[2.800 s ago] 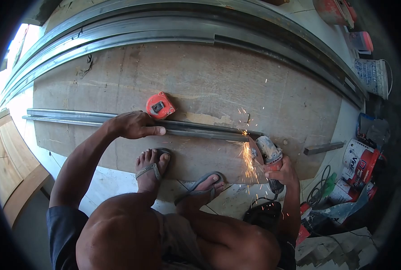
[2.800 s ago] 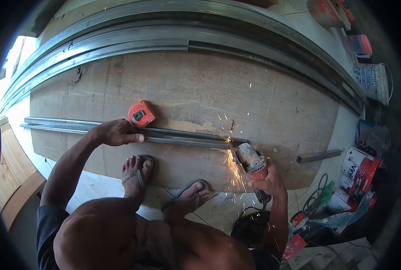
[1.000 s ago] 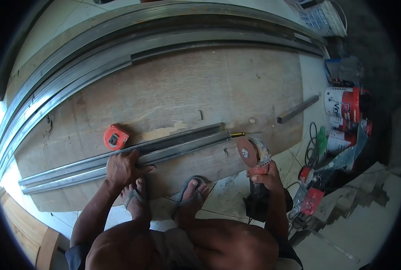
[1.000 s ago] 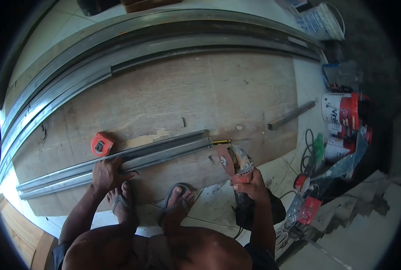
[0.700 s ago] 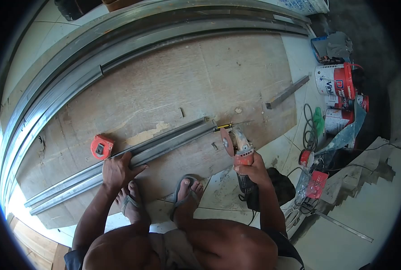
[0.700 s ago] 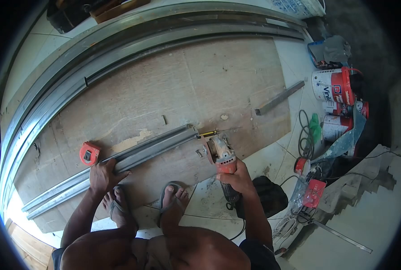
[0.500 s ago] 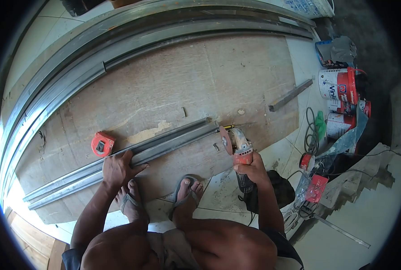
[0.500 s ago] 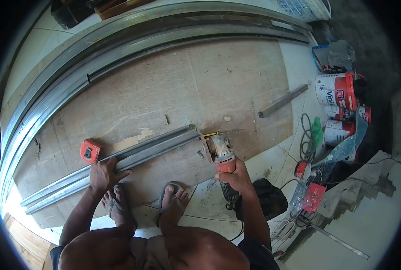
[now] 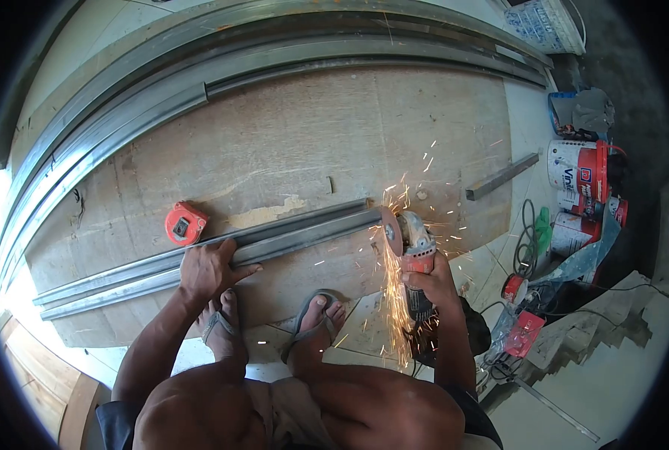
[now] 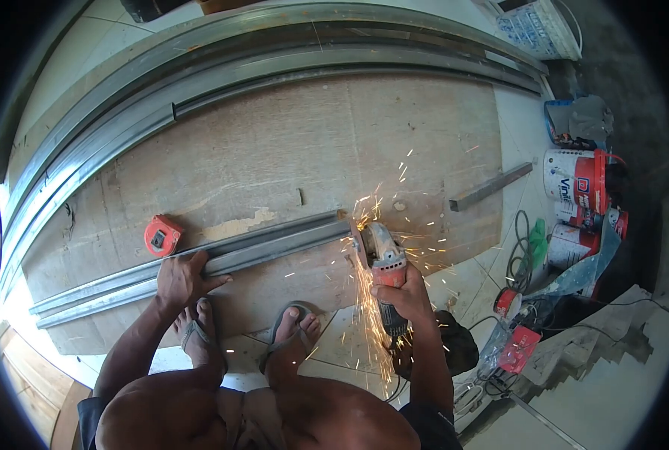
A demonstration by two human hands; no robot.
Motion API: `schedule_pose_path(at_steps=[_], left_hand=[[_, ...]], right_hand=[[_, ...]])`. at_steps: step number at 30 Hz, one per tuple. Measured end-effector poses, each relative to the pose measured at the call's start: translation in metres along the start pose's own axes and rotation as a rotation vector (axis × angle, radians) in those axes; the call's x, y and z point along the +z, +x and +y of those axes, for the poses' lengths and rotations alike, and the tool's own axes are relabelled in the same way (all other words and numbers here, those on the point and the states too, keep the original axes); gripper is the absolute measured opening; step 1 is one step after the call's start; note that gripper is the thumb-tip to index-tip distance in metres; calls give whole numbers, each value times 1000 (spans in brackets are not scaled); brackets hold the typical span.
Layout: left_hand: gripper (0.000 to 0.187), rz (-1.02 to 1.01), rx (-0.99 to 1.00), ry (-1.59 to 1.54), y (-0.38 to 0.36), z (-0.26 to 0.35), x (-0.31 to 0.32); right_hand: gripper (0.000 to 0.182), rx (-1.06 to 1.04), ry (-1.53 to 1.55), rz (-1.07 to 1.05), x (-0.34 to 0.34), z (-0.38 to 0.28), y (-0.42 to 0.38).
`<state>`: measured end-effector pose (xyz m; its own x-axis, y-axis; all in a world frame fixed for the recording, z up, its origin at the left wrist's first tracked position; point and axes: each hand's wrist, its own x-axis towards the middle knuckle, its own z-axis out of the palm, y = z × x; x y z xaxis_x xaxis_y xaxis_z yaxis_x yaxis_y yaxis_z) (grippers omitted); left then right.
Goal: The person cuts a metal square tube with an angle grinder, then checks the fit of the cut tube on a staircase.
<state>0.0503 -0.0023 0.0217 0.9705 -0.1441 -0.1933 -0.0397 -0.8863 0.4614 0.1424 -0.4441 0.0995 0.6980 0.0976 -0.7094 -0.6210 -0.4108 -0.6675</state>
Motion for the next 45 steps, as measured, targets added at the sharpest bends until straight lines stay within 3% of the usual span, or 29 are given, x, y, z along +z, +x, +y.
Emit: schedule_pose_path(at_steps=[5,9,14,29,32,42,45], left_hand=[[62,9,-16,5,-1,0,4],[63,2,-25,3,-2,-2,6],[65,26,-19,10,-3,-4,9],[67,-4,-16,0,-2,-4,3],[67,-39,-35,7,-1,-2,-1],[66,-60,-52,3,-3,-5,3],[68,-15,-34,-22,-2,-7,5]], right_hand=[[52,-102,-22,20,0,2,6],[49,-31,-51,31,2,-2,5],[57,-136,-1,3,2,0,11],[61,-143,-32,48,5,5,8],[60,-40,4,56,7,0,5],[57,-124,-80,87,11,-9,7],[58,-10,-49,24,2,2,7]])
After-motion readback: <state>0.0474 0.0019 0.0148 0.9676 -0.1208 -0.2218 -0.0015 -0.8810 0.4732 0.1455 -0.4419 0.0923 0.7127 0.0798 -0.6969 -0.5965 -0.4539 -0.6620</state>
